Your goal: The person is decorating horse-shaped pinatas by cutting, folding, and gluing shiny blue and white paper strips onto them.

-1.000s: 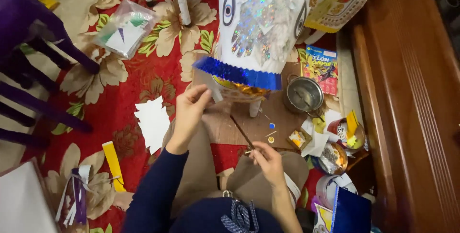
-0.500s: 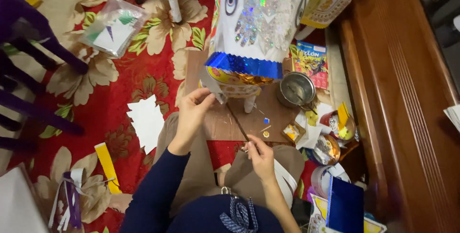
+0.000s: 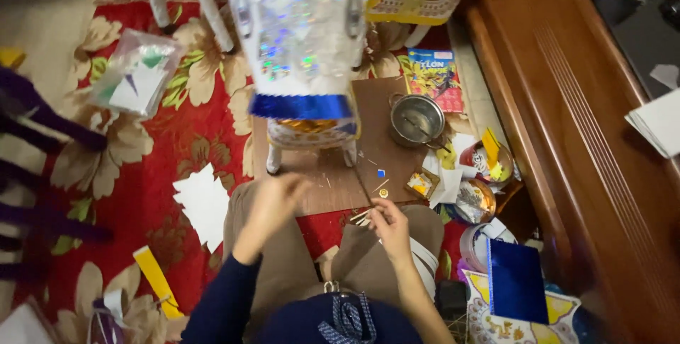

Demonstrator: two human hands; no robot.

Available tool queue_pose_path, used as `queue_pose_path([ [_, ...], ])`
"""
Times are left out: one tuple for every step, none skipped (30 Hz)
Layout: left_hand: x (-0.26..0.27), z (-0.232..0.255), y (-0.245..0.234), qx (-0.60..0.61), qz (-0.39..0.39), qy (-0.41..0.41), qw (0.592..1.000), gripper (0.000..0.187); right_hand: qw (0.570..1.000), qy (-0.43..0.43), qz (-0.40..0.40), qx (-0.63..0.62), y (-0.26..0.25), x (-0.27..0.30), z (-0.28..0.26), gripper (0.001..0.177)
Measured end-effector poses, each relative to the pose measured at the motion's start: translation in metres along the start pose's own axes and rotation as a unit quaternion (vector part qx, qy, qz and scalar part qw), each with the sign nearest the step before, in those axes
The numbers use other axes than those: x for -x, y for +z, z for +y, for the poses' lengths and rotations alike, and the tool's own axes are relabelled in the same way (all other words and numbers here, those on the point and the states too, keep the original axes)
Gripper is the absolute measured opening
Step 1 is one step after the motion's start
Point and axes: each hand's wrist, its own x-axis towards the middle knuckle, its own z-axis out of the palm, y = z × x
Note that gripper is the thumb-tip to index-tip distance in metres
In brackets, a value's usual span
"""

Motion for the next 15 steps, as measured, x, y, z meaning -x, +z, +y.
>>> queue_pose_path([
  [-0.001, 0.021, 0.003, -0.004, -0.004, 0.006, 1.0, 0.026, 1.0, -0.001, 0.007, -0.005, 0.003, -0.002, -0.002, 0.022],
  [0.001, 0.042, 0.009, -0.038, 0.004, 0.105, 0.994, 0.033, 1.0, 0.013, 0.002, -0.028, 0.005, -0.001, -0.004, 0.022],
  [0.003, 0.062, 0.014, -0.071, 0.013, 0.204, 0.976, 0.052, 0.998, 0.027, -0.004, -0.051, 0.008, -0.001, -0.005, 0.022],
  [-0.005, 0.067, 0.022, -0.073, 0.009, 0.207, 0.976, 0.052, 0.998, 0.027, 0.001, -0.054, 0.008, -0.003, -0.005, 0.022],
  [-0.013, 0.071, 0.029, -0.145, 0.045, 0.226, 0.962, 0.053, 0.997, 0.016, 0.003, -0.079, 0.009, -0.004, -0.006, 0.022],
  [-0.021, 0.076, 0.036, -0.217, 0.082, 0.244, 0.942, 0.054, 0.994, 0.003, 0.005, -0.105, 0.01, -0.006, -0.007, 0.021],
  [-0.026, 0.086, 0.036, -0.219, 0.08, 0.248, 0.94, 0.054, 0.994, 0.002, 0.008, -0.108, 0.01, -0.005, -0.009, 0.021],
  [-0.031, 0.095, 0.036, -0.243, 0.06, 0.215, 0.944, 0.058, 0.993, -0.01, 0.009, -0.118, 0.008, -0.005, -0.013, 0.021],
  [-0.037, 0.105, 0.035, -0.267, 0.04, 0.182, 0.946, 0.061, 0.991, -0.023, 0.01, -0.129, 0.007, -0.006, -0.016, 0.021],
  [-0.039, 0.108, 0.037, -0.267, 0.04, 0.185, 0.945, 0.061, 0.991, -0.024, 0.012, -0.13, 0.005, -0.005, -0.018, 0.021],
  [-0.042, 0.11, 0.038, -0.277, 0.023, 0.169, 0.946, 0.062, 0.991, -0.03, 0.012, -0.129, 0.003, -0.004, -0.02, 0.021],
  [-0.044, 0.112, 0.04, -0.287, 0.005, 0.152, 0.946, 0.062, 0.991, -0.035, 0.012, -0.128, 0.001, -0.003, -0.021, 0.022],
  [-0.046, 0.107, 0.045, -0.288, 0.004, 0.154, 0.945, 0.062, 0.991, -0.036, 0.014, -0.129, -0.002, -0.005, -0.02, 0.022],
  [-0.048, 0.101, 0.051, -0.279, 0.016, 0.154, 0.948, 0.062, 0.991, -0.035, 0.02, -0.131, -0.005, -0.006, -0.019, 0.022],
  [-0.049, 0.095, 0.056, -0.27, 0.028, 0.155, 0.95, 0.063, 0.99, -0.034, 0.026, -0.134, -0.007, -0.007, -0.017, 0.022],
])
